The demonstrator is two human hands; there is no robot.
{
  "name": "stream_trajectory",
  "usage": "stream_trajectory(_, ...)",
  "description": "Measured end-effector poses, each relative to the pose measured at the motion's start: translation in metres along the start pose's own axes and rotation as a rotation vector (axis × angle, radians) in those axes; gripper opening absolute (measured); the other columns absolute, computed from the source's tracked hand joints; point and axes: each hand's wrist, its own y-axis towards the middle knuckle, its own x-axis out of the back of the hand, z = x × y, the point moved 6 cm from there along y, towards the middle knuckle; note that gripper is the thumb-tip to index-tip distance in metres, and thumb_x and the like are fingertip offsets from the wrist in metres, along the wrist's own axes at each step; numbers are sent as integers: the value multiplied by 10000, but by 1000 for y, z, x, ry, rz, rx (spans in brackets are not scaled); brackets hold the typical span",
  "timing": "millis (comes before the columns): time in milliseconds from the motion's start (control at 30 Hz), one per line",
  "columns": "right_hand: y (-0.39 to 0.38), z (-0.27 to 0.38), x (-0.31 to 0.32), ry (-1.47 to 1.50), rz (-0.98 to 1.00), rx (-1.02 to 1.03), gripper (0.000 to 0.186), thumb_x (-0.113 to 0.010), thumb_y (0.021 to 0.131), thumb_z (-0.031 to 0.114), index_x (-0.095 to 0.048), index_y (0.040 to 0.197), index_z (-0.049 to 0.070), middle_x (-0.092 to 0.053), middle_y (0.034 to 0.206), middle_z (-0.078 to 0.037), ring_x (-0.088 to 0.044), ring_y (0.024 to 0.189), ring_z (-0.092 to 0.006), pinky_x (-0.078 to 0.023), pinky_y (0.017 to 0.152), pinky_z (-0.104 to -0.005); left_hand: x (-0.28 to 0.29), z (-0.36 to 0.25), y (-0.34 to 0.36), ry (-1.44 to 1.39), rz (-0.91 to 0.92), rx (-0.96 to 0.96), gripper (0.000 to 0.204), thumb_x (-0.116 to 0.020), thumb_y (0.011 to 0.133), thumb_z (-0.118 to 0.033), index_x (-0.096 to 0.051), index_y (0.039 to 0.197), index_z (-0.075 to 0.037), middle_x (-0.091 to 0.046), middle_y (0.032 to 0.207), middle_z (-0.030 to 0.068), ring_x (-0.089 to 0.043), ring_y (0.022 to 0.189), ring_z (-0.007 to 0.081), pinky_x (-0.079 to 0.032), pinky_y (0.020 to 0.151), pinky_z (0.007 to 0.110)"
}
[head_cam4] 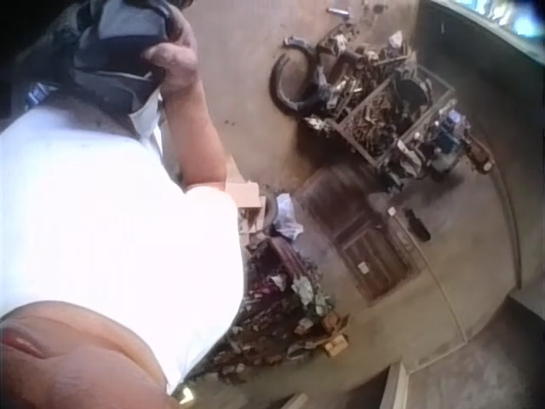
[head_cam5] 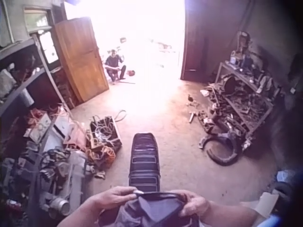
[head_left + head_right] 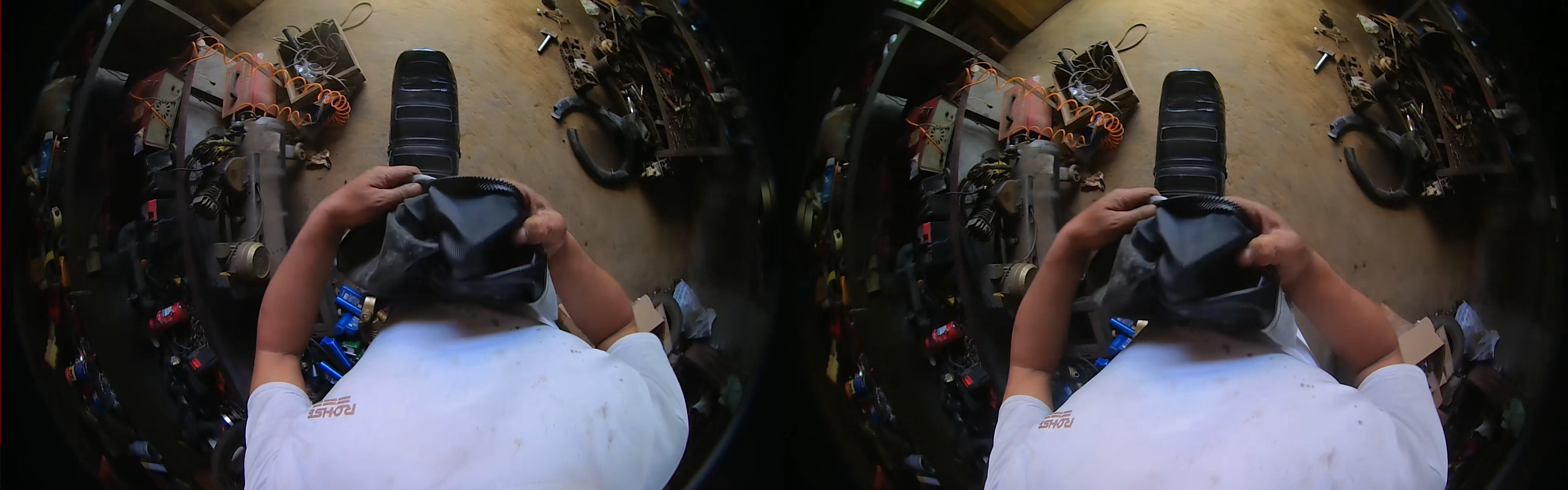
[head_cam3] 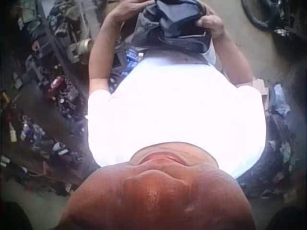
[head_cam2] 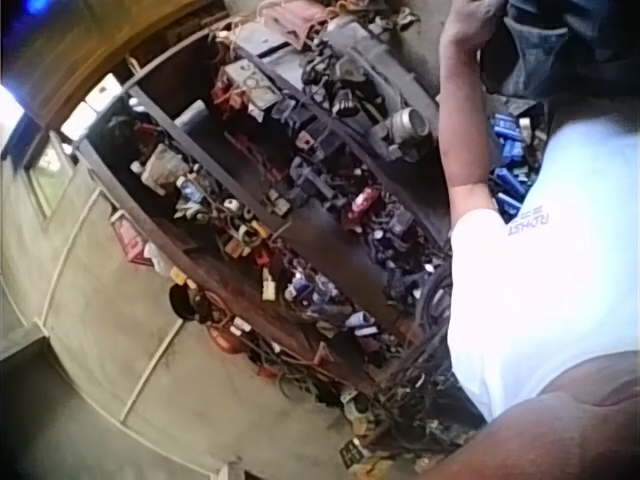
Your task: Replacing or repairing the cover and securing the underside of a motorcycle seat.
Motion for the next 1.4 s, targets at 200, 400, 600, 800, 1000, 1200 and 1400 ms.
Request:
stream_trajectory(200,-3,51,63,-651,-70,-121,608,-792,848,142,-579,1386,-44,-687,1210,-47,-619,1120,-109,-497,997,-274,-6,-48,-26,-573,-215,-230,330,-623,1096,-258,-674,1260,23,-727,1169,65,-670,1081,117,-540,942,281)
stream_trajectory(400,26,86,19,-1044,123,-176,581,-809,894,97,-581,1408,-46,-688,1178,-33,-604,1076,-100,-510,953,-261,6,-58,-34,-767,-455,-418,453,-714,1033,-358,-661,1262,29,-731,1164,86,-699,1062,157,-567,926,308)
stream_trajectory(600,15,89,44,-945,-82,-101,483,-796,847,27,-647,1304,-21,-701,1049,-14,-610,948,-70,-511,877,-248,8,-76,-34,-293,-87,-192,733,-1004,676,-214,-621,1259,10,-706,1139,48,-652,1066,106,-529,956,285)
stream_trajectory(800,27,85,23,-692,-272,-5,332,-783,887,32,-699,1203,-28,-716,1029,0,-614,930,-64,-508,837,-246,0,-74,-34,571,-203,46,378,-848,832,-50,-718,1173,51,-759,1071,73,-682,1035,138,-516,966,284)
stream_trajectory(1000,23,37,49,-903,-61,-217,309,-793,954,143,-739,1203,-32,-747,1029,16,-610,938,-38,-518,856,-241,23,-39,-17,-402,-417,-83,406,-545,779,71,-748,1130,92,-762,1013,68,-695,874,122,-554,847,253)
stream_trajectory(1200,29,71,43,-616,-91,-115,336,-796,937,113,-742,1230,-42,-756,1070,-4,-642,956,-57,-528,871,-241,31,-32,-17,-189,-155,157,446,-595,711,-48,-742,1101,111,-744,934,46,-675,838,112,-546,788,245)
stream_trajectory(1400,44,98,61,-666,-68,-47,443,-898,844,221,-697,1148,-32,-744,967,-26,-694,912,-87,-557,881,-255,20,-14,-13,-568,6,-179,348,-654,698,-85,-740,990,83,-716,864,52,-654,759,160,-536,741,269)
